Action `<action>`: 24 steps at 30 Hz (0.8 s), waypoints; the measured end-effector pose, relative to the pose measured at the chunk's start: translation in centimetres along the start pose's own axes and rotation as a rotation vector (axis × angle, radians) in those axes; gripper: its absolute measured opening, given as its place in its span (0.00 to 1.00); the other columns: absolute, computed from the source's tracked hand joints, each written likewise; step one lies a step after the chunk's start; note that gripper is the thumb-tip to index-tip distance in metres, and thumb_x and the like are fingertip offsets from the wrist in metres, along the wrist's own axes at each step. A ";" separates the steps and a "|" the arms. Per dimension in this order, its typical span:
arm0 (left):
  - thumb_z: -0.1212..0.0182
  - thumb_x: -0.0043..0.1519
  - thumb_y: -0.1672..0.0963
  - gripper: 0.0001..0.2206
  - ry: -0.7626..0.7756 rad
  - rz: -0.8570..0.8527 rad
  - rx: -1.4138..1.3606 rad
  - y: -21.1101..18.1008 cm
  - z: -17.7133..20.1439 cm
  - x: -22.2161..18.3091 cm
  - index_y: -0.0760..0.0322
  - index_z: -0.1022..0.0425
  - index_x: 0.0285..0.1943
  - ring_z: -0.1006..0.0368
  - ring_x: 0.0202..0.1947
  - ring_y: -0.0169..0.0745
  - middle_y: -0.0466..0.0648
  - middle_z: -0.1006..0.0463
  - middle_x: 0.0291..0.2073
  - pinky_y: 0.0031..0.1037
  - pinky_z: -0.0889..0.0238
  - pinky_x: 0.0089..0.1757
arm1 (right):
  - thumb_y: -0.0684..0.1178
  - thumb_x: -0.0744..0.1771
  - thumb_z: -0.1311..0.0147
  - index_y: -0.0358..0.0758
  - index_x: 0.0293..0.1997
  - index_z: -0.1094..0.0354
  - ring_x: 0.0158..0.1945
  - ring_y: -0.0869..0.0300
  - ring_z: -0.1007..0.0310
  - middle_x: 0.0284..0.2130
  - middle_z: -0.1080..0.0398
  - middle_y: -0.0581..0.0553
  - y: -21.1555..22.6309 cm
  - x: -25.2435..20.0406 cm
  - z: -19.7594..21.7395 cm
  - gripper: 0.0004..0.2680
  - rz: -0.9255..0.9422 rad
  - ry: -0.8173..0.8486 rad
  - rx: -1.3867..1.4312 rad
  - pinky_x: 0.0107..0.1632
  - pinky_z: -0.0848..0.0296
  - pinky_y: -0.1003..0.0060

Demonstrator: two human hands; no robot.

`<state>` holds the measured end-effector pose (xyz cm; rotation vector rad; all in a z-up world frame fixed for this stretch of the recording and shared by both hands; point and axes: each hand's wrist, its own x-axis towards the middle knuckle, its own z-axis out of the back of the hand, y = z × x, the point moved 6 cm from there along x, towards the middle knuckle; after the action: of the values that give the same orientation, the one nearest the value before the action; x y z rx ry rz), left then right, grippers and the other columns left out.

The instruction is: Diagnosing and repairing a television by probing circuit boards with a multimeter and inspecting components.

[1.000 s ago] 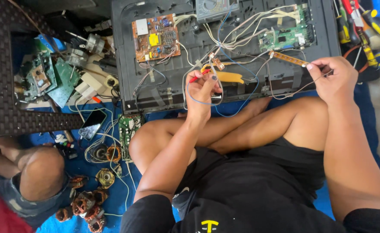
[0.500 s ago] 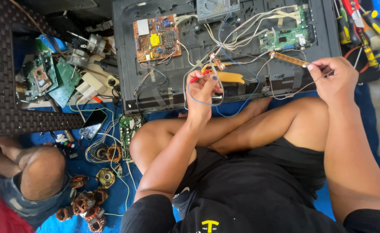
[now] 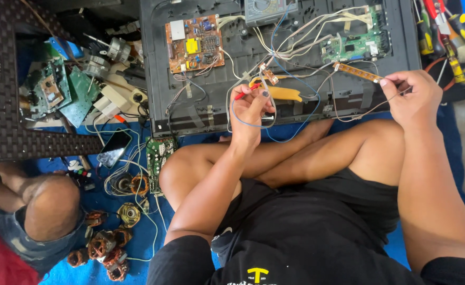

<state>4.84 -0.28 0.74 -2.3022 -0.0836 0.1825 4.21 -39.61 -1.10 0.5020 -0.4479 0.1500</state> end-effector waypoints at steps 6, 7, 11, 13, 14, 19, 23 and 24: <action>0.37 0.60 0.62 0.17 -0.006 0.001 -0.008 0.1 0.1 0.1 0.56 0.45 0.45 0.31 0.22 0.39 0.53 0.26 0.24 0.28 0.29 0.28 | 0.39 0.74 0.30 0.36 0.50 0.20 0.36 0.59 0.29 0.40 0.25 0.43 0.1 0.1 0.0 0.03 0.003 -0.012 0.039 0.48 0.28 0.64; 0.37 0.60 0.62 0.17 -0.013 0.003 -0.012 0.2 0.1 0.1 0.57 0.45 0.45 0.31 0.22 0.38 0.53 0.26 0.24 0.28 0.29 0.28 | 0.40 0.74 0.30 0.36 0.50 0.20 0.36 0.59 0.29 0.41 0.25 0.43 0.1 0.1 0.0 0.03 0.012 -0.016 0.030 0.48 0.28 0.64; 0.37 0.60 0.62 0.17 -0.020 0.001 -0.016 0.3 0.2 0.2 0.56 0.45 0.45 0.31 0.22 0.38 0.53 0.26 0.25 0.28 0.29 0.28 | 0.40 0.74 0.30 0.37 0.50 0.20 0.36 0.59 0.29 0.40 0.25 0.44 0.1 0.1 0.0 0.03 0.020 -0.018 0.024 0.48 0.28 0.63; 0.37 0.60 0.62 0.17 -0.015 0.003 -0.020 0.1 0.0 0.1 0.57 0.45 0.45 0.31 0.22 0.38 0.53 0.27 0.25 0.28 0.30 0.28 | 0.40 0.74 0.31 0.36 0.50 0.20 0.36 0.58 0.29 0.40 0.25 0.44 0.1 0.1 0.1 0.03 0.023 -0.017 0.026 0.48 0.28 0.63; 0.37 0.60 0.63 0.17 -0.009 0.004 -0.024 0.1 0.0 0.1 0.57 0.45 0.45 0.31 0.22 0.38 0.53 0.27 0.24 0.28 0.30 0.28 | 0.40 0.74 0.31 0.36 0.50 0.20 0.36 0.58 0.29 0.40 0.25 0.43 0.2 0.1 0.1 0.02 0.026 -0.017 0.028 0.48 0.28 0.63; 0.37 0.60 0.62 0.17 -0.019 0.002 -0.015 0.3 0.2 0.2 0.56 0.44 0.45 0.30 0.22 0.37 0.52 0.26 0.24 0.28 0.29 0.28 | 0.39 0.74 0.31 0.36 0.50 0.20 0.36 0.58 0.30 0.40 0.25 0.44 -0.1 0.1 -0.1 0.02 0.029 -0.015 0.014 0.48 0.28 0.63; 0.37 0.60 0.62 0.17 -0.011 0.002 -0.013 0.5 0.3 0.3 0.56 0.45 0.46 0.30 0.23 0.38 0.53 0.26 0.26 0.27 0.29 0.29 | 0.40 0.74 0.30 0.37 0.51 0.20 0.37 0.58 0.29 0.41 0.25 0.43 -0.4 0.0 -0.3 0.03 0.034 -0.005 0.000 0.48 0.28 0.62; 0.37 0.60 0.62 0.17 -0.014 0.000 -0.013 0.5 0.3 0.3 0.56 0.45 0.46 0.30 0.23 0.38 0.53 0.26 0.26 0.27 0.29 0.29 | 0.40 0.74 0.30 0.37 0.51 0.20 0.37 0.58 0.29 0.41 0.25 0.43 -0.4 0.0 -0.2 0.03 0.037 -0.003 0.002 0.48 0.28 0.62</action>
<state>5.10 -0.34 0.16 -2.3143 -0.0917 0.1986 4.39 -39.89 -1.46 0.4957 -0.4602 0.1849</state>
